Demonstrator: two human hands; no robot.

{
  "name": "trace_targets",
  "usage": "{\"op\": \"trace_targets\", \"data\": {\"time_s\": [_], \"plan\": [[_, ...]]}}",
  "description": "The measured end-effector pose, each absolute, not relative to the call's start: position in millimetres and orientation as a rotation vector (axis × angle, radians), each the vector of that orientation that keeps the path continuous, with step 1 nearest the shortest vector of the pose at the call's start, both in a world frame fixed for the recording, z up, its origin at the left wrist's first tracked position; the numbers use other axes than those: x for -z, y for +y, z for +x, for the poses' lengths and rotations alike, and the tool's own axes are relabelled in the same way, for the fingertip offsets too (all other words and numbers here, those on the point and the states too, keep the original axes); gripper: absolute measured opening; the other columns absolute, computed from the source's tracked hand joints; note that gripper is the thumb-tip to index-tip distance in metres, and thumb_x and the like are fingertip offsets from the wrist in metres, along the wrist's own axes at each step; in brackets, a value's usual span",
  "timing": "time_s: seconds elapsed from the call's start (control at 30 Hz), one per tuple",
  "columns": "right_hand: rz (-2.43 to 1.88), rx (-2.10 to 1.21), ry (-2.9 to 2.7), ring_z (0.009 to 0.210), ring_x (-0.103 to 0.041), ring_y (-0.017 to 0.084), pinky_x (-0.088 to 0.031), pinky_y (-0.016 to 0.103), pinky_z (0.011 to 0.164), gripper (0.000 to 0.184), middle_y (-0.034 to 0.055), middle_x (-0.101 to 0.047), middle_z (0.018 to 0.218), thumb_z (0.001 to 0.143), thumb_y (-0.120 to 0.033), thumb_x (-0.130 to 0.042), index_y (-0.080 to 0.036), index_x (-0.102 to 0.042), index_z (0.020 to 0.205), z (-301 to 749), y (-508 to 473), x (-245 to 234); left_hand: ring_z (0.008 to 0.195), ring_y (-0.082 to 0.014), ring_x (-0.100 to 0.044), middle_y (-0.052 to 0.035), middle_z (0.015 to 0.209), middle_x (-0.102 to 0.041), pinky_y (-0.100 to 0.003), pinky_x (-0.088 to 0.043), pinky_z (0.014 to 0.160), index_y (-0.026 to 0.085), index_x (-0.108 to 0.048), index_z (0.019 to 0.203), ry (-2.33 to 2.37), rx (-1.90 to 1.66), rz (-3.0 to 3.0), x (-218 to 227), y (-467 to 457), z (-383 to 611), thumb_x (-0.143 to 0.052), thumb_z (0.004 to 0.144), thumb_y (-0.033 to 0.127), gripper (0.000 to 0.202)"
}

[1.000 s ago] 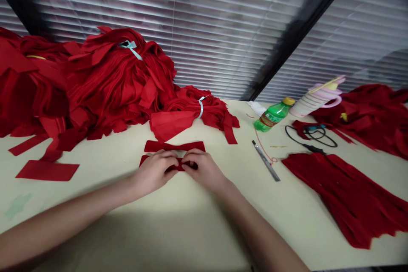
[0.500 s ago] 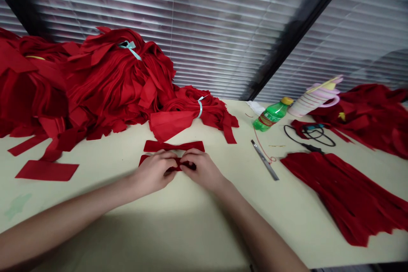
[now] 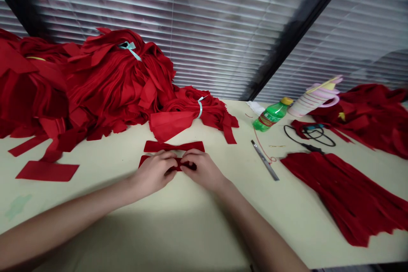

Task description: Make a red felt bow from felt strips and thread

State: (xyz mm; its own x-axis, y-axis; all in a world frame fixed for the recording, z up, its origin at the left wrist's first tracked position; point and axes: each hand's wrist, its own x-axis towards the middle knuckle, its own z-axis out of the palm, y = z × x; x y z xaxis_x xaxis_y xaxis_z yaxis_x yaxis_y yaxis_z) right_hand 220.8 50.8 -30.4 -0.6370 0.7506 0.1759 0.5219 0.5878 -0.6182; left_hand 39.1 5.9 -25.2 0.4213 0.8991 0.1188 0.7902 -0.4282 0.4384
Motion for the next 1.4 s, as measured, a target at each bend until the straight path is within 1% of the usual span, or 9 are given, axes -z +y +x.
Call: {"op": "trace_targets", "data": {"time_s": [0.2, 0.37, 0.5, 0.67, 0.87, 1.03, 1.2, 1.4], "plan": [[-1.018, -0.734, -2.402, 0.069, -0.057, 0.011, -0.047, 0.024, 0.065, 0.009, 0.0035, -0.061, 0.083, 0.073, -0.012, -0.061, -0.017, -0.066, 0.078, 220.8, 51.0, 30.4, 0.088, -0.0181, -0.055, -0.0029, 0.099, -0.062, -0.030, -0.047, 0.075, 0.018, -0.064, 0.086, 1.457, -0.465, 2.390, 24.9, 6.6, 38.6, -0.050, 0.085, 0.021, 0.014], [-1.016, -0.731, -2.407, 0.069, -0.057, 0.012, -0.047, 0.024, 0.066, 0.008, 0.0036, -0.061, 0.082, 0.073, -0.012, -0.061, -0.017, -0.066, 0.077, 221.2, 51.2, 29.5, 0.090, -0.0190, -0.055, -0.0041, 0.099, -0.061, -0.032, -0.046, 0.080, 0.018, -0.064, 0.090, 1.403, -0.409, 2.455, 24.5, 7.7, 36.4, -0.047, 0.087, 0.022, 0.018], [-1.012, -0.723, -2.408, 0.070, -0.057, 0.012, -0.048, 0.024, 0.067, 0.010, 0.0041, -0.061, 0.084, 0.072, -0.010, -0.060, -0.016, -0.066, 0.078, 221.0, 50.8, 30.6, 0.094, -0.0212, -0.055, -0.0068, 0.104, -0.060, -0.036, -0.046, 0.083, 0.017, -0.064, 0.096, 1.374, -0.371, 2.502, 21.7, 6.1, 35.9, -0.045, 0.088, 0.023, 0.022], [-0.936, -0.653, -2.338, 0.076, -0.059, 0.013, -0.049, 0.026, 0.072, 0.013, 0.0047, -0.061, 0.086, 0.078, -0.011, -0.055, -0.018, -0.066, 0.079, 219.4, 49.2, 34.8, 0.094, -0.0226, -0.055, -0.0080, 0.105, -0.060, -0.037, -0.046, 0.082, 0.017, -0.064, 0.096, 1.391, -0.319, 2.558, 19.9, 4.5, 36.2, -0.044, 0.087, 0.024, 0.024], [-0.895, -0.678, -2.386, 0.073, -0.058, 0.013, -0.048, 0.025, 0.069, 0.014, 0.0043, -0.061, 0.083, 0.078, -0.010, -0.055, -0.018, -0.067, 0.079, 216.5, 46.4, 37.1, 0.090, -0.0201, -0.055, -0.0071, 0.102, -0.060, -0.034, -0.046, 0.081, 0.017, -0.064, 0.095, 1.346, -0.359, 2.558, 16.8, 5.2, 35.6, -0.042, 0.087, 0.021, 0.024], [-0.943, -0.752, -2.360, 0.068, -0.057, 0.011, -0.047, 0.023, 0.064, 0.014, 0.0030, -0.062, 0.080, 0.075, -0.008, -0.058, -0.018, -0.068, 0.077, 215.6, 46.6, 35.9, 0.092, -0.0215, -0.056, -0.0068, 0.107, -0.058, -0.035, -0.048, 0.079, 0.018, -0.064, 0.099, 1.406, -0.332, 2.523, 16.2, 1.1, 36.3, -0.044, 0.087, 0.024, 0.025], [-0.918, -0.774, -2.331, 0.063, -0.054, 0.010, -0.045, 0.021, 0.059, 0.013, 0.0020, -0.061, 0.076, 0.074, -0.008, -0.058, -0.017, -0.068, 0.073, 215.8, 47.2, 34.8, 0.085, -0.0184, -0.058, -0.0065, 0.092, -0.060, -0.031, -0.049, 0.074, 0.019, -0.066, 0.099, 1.458, -0.365, 2.532, 23.7, -1.2, 38.0, -0.039, 0.092, 0.026, 0.029], [-0.937, -0.812, -2.328, 0.061, -0.052, 0.009, -0.044, 0.021, 0.059, 0.013, 0.0023, -0.060, 0.077, 0.073, -0.008, -0.058, -0.017, -0.068, 0.076, 215.8, 47.5, 33.1, 0.082, -0.0176, -0.058, -0.0053, 0.089, -0.061, -0.029, -0.048, 0.071, 0.019, -0.067, 0.093, 1.451, -0.393, 2.538, 28.2, 3.1, 37.9, -0.043, 0.090, 0.024, 0.024]]}}
